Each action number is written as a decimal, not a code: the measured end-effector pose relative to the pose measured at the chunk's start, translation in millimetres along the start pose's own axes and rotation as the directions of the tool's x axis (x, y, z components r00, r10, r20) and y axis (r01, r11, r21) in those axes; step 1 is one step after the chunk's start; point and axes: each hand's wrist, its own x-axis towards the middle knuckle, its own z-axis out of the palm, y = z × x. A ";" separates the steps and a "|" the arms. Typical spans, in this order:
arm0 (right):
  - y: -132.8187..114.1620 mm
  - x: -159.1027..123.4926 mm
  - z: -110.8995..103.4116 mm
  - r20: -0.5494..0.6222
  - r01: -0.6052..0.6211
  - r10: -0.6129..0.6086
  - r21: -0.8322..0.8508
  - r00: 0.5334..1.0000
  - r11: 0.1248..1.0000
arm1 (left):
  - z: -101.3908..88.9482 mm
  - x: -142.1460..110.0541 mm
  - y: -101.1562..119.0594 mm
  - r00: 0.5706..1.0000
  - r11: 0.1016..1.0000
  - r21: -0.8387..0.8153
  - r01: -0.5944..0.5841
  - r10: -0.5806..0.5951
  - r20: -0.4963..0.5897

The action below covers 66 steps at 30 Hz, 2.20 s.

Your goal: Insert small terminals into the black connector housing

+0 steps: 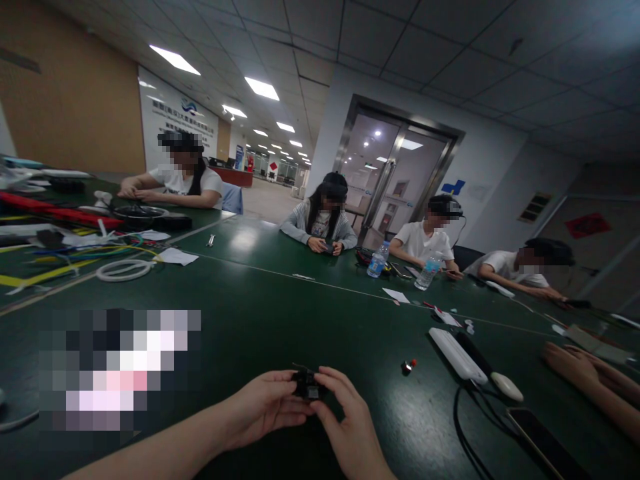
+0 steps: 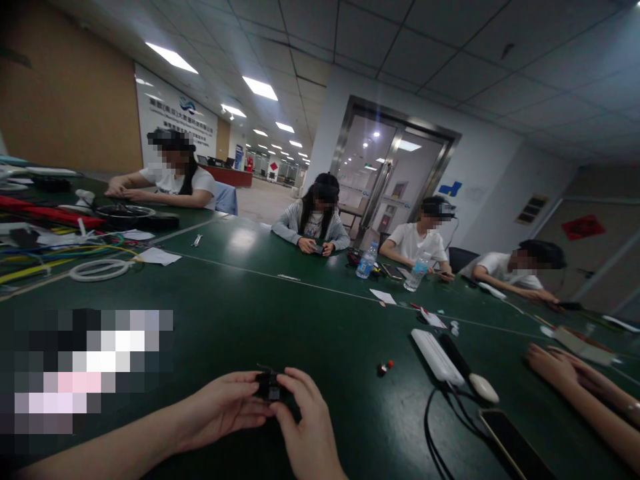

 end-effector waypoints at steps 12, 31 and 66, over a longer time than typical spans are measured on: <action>3.9 -1.2 8.1 -0.094 0.048 -0.040 0.090 0.995 0.995 | -11.0 2.4 1.2 0.976 0.966 -0.196 0.169 -0.136 0.171; 3.0 2.6 5.4 -0.030 0.124 -0.128 -0.121 0.991 0.985 | -11.7 0.5 6.7 0.969 0.956 -0.256 0.144 -0.084 0.234; 8.3 6.6 2.4 -0.046 -0.276 0.406 0.663 0.913 0.696 | -16.3 4.2 2.9 0.988 0.976 -0.165 0.139 -0.124 0.097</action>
